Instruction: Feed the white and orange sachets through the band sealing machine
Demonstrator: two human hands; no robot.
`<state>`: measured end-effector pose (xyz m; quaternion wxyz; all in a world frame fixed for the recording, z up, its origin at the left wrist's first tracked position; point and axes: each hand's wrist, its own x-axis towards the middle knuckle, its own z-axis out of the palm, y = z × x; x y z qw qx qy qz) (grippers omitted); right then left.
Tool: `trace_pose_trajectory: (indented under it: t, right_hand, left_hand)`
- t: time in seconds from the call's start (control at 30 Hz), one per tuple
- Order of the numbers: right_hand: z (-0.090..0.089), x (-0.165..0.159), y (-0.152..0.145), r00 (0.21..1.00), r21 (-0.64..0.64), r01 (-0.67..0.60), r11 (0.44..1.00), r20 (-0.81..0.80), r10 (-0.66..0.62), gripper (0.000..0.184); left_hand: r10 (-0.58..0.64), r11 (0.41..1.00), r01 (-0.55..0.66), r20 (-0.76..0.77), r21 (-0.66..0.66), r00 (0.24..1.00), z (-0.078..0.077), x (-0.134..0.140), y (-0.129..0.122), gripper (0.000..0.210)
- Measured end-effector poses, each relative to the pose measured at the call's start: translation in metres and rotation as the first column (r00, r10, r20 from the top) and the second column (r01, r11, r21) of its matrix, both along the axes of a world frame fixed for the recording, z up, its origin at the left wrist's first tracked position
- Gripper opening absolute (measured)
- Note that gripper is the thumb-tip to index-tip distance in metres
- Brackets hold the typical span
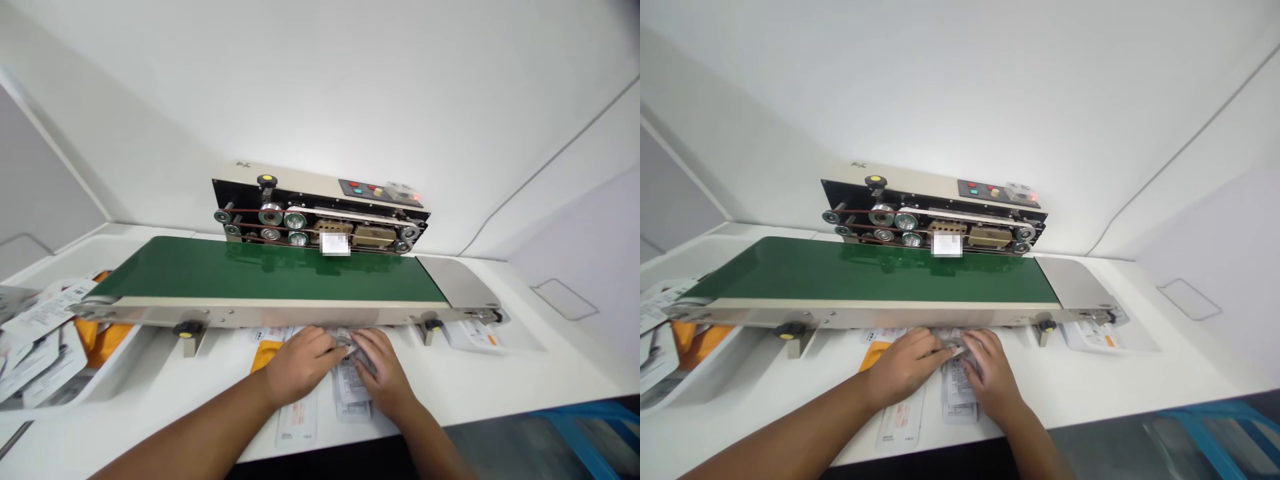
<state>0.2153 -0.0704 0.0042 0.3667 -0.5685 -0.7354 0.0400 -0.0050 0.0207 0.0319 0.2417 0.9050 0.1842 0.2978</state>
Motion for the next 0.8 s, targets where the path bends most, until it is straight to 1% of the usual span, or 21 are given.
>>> trace_pose_trajectory:
  t: [0.1,0.2,0.27,0.33,0.4,0.47,0.53,0.63,0.8]
  right_hand:
    - [0.005,-0.003,0.005,0.994,-0.007,-0.008,1.0,-0.108,0.007,0.04]
    - [0.009,-0.007,0.01,0.96,-0.037,-0.047,0.998,-0.279,0.035,0.023]
    - [0.009,-0.009,0.012,0.889,-0.08,-0.03,0.996,-0.458,-0.01,0.014]
    - [0.008,-0.011,0.013,0.762,-0.149,0.027,0.988,-0.636,-0.117,0.014]
    - [0.006,-0.012,0.014,0.629,-0.213,0.082,0.974,-0.747,-0.217,0.02]
    - [0.005,-0.012,0.013,0.543,-0.238,0.127,0.963,-0.796,-0.269,0.024]
    - [0.005,-0.014,0.013,0.486,-0.239,0.16,0.958,-0.825,-0.287,0.026]
    - [0.005,-0.018,0.012,0.407,-0.244,0.15,0.958,-0.868,-0.285,0.029]
    - [0.003,-0.023,0.009,0.35,-0.253,0.067,0.965,-0.9,-0.26,0.029]
  left_hand:
    - [0.008,0.999,-0.008,0.015,0.042,1.0,0.0,-0.002,-0.002,0.027]
    - [0.014,0.998,-0.016,0.04,0.061,0.999,-0.001,-0.003,-0.004,0.027]
    - [0.019,0.998,-0.023,0.07,0.056,0.997,-0.001,-0.004,-0.005,0.026]
    - [0.027,0.999,-0.029,0.096,0.018,0.995,0.0,-0.003,-0.005,0.025]
    - [0.05,0.997,-0.043,0.103,-0.061,0.993,0.001,-0.003,-0.005,0.022]
    - [0.092,0.983,-0.076,0.087,-0.167,0.992,0.003,-0.002,-0.006,0.017]
    - [0.126,0.952,-0.096,0.086,-0.289,0.988,0.005,-0.001,-0.007,0.016]
    - [0.132,0.891,-0.06,0.131,-0.45,0.983,0.008,0.002,-0.008,0.023]
    - [0.163,0.797,-0.014,0.193,-0.603,0.968,0.009,0.007,-0.006,0.013]
